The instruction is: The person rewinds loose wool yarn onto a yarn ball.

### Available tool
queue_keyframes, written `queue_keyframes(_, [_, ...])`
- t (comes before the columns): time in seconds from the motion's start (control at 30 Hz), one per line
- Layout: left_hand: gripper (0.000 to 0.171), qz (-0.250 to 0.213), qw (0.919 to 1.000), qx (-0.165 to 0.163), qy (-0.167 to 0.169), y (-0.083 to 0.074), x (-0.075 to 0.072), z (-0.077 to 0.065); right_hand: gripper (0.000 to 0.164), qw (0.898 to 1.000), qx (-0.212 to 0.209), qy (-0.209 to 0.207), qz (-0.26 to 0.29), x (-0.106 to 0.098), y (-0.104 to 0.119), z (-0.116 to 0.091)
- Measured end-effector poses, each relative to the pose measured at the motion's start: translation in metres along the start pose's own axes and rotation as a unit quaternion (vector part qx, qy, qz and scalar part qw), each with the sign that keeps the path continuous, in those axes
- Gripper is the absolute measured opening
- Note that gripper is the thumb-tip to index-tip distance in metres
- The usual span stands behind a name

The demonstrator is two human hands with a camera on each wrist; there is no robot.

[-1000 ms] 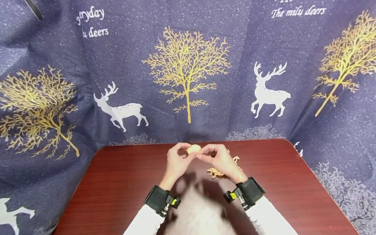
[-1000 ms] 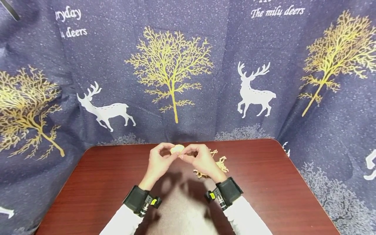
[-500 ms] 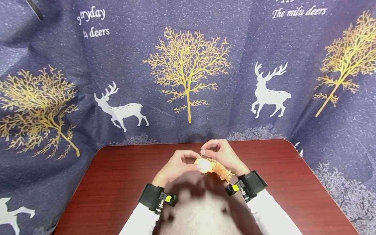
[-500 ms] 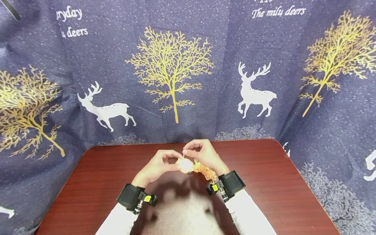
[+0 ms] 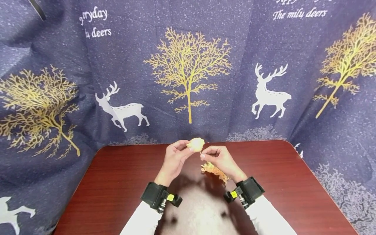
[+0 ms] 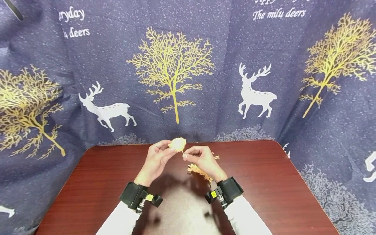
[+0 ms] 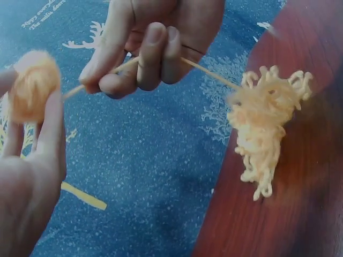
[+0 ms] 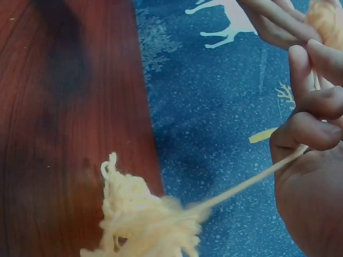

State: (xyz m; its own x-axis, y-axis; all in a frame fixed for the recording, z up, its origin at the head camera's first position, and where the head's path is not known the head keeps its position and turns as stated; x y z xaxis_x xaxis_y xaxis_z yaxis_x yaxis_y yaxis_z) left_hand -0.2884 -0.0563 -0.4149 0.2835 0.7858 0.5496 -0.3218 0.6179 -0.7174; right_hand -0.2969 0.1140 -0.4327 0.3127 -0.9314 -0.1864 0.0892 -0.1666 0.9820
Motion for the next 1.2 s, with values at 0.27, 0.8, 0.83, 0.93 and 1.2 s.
queue_keyframes(0.27, [0.022, 0.232, 0.9615, 0.089, -0.116, -0.009, -0.017, 0.005, 0.012, 0.999, 0.007, -0.02, -0.027, -0.006, 0.001, -0.01])
queue_keyframes(0.8, [0.027, 0.455, 0.8623, 0.044, 0.217, 0.02, 0.008, -0.014, 0.013, 0.999, -0.011, -0.015, -0.03, -0.027, 0.032, -0.01])
queue_keyframes(0.83, [0.027, 0.435, 0.8686, 0.022, 0.235, 0.022, 0.009, -0.016, 0.013, 1.0, -0.006, -0.016, -0.017, -0.028, 0.033, -0.01])
queue_keyframes(0.93, [0.025, 0.375, 0.8785, -0.012, 0.296, 0.024, 0.015, -0.022, 0.012, 1.0, 0.006, -0.018, 0.018, -0.032, 0.034, -0.006])
queue_keyframes(1.2, [0.027, 0.219, 0.9102, 0.027, 0.351, 0.0, 0.042, -0.028, 0.009, 0.997, 0.02, -0.024, 0.071, -0.03, 0.022, 0.004])
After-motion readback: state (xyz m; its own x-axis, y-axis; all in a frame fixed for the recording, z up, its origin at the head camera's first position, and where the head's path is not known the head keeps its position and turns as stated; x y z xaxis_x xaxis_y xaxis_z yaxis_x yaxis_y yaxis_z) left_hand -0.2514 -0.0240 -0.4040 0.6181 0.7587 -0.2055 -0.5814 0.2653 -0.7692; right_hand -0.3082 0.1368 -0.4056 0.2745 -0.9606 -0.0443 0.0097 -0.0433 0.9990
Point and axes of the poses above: each hand's wrist, its own z-axis towards the middle knuckle, its own x-axis out of the palm, y = z × x, the point moved 7 cm from there along z, towards the middle knuckle, and after that the axes turned 13 degrees about x, right-handed, at the moved point
